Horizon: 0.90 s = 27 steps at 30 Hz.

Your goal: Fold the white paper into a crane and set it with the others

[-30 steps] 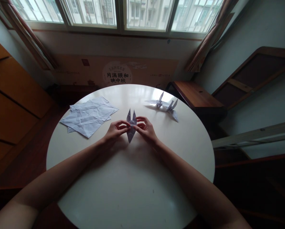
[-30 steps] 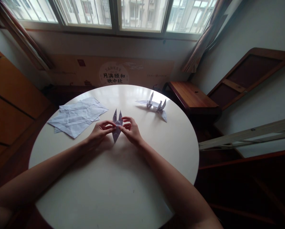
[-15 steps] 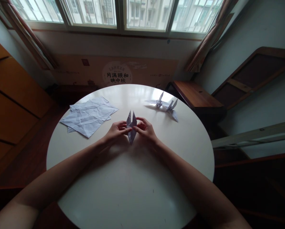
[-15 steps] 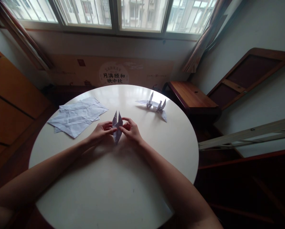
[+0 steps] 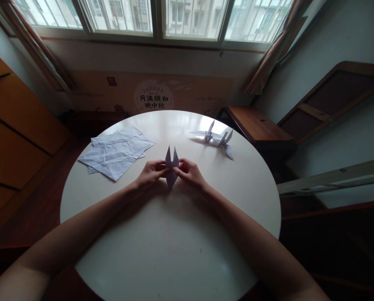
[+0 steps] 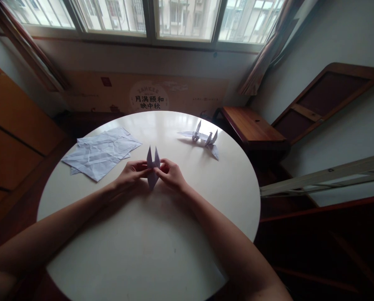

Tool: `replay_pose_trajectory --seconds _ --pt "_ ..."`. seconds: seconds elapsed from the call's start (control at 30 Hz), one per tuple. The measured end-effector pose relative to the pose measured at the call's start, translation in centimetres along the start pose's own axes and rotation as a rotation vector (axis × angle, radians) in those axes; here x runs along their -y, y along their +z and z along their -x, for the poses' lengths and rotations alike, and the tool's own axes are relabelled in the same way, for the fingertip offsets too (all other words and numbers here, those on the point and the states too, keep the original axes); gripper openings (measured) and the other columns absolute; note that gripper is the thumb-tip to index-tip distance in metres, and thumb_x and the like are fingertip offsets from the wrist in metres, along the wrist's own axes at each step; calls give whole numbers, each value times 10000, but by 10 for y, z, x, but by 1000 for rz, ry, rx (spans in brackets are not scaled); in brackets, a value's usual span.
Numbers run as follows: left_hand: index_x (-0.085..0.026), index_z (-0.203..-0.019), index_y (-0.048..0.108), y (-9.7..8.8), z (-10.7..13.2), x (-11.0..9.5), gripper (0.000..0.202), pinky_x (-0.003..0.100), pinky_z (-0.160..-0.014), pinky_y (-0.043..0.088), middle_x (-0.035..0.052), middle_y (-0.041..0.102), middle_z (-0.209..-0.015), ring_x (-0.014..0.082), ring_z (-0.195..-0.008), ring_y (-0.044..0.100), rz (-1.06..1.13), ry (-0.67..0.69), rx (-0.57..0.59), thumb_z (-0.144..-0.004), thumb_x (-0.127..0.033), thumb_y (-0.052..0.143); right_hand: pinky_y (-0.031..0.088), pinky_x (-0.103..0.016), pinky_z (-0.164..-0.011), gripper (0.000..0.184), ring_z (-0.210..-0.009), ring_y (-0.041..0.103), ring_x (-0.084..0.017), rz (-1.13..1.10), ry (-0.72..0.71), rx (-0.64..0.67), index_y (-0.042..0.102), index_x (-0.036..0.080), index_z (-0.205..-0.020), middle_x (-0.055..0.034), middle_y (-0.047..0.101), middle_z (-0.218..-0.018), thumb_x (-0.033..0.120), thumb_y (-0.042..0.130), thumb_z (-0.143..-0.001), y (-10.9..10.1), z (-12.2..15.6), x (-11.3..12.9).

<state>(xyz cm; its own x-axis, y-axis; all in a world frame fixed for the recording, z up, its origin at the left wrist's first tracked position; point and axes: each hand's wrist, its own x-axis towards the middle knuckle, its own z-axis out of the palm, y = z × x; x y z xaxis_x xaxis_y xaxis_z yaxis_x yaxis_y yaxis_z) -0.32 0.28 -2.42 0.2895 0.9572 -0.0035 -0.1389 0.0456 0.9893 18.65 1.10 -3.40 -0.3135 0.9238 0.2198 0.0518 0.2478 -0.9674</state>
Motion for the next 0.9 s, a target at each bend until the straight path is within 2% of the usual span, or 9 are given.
replay_pose_trajectory --seconds 0.17,0.37,0.6,0.8,0.9 --pt "-97 -1022 736 1 0 -2 533 346 -758 602 125 776 -963 263 -859 745 -15 -12 -27 -630 -416 905 425 -266 -565 405 -573 531 -116 -22 -2 -5 681 179 -1021 43 575 -629 476 744 -754 -1 -3 -4" --pt "-101 -987 744 0 -1 -2 508 288 -701 562 113 773 -931 235 -824 728 -137 28 -38 -663 -471 872 443 -261 -570 446 -577 550 -115 -97 -19 -28 692 179 -1017 44 589 -626 512 771 -732 0 -4 -6" --pt "-99 -1007 753 0 0 2 473 331 -822 554 118 767 -999 245 -892 718 -97 61 33 -713 -458 845 452 -265 -573 403 -600 582 -130 -87 9 -12 680 173 -939 21 626 -655 518 766 -749 0 0 2" --pt "-114 -1005 748 -2 0 1 416 299 -820 527 104 760 -986 228 -894 708 -82 41 39 -733 -416 839 470 -279 -586 460 -597 595 -137 -145 -7 -10 677 189 -985 31 626 -635 539 797 -711 0 -2 1" --pt "-128 -1029 751 -5 0 -3 421 279 -800 515 97 755 -1009 213 -880 701 -4 -32 113 -700 -364 865 483 -290 -618 450 -621 613 -138 -215 -22 -72 681 189 -1014 10 650 -679 570 728 -779 -3 -3 3"
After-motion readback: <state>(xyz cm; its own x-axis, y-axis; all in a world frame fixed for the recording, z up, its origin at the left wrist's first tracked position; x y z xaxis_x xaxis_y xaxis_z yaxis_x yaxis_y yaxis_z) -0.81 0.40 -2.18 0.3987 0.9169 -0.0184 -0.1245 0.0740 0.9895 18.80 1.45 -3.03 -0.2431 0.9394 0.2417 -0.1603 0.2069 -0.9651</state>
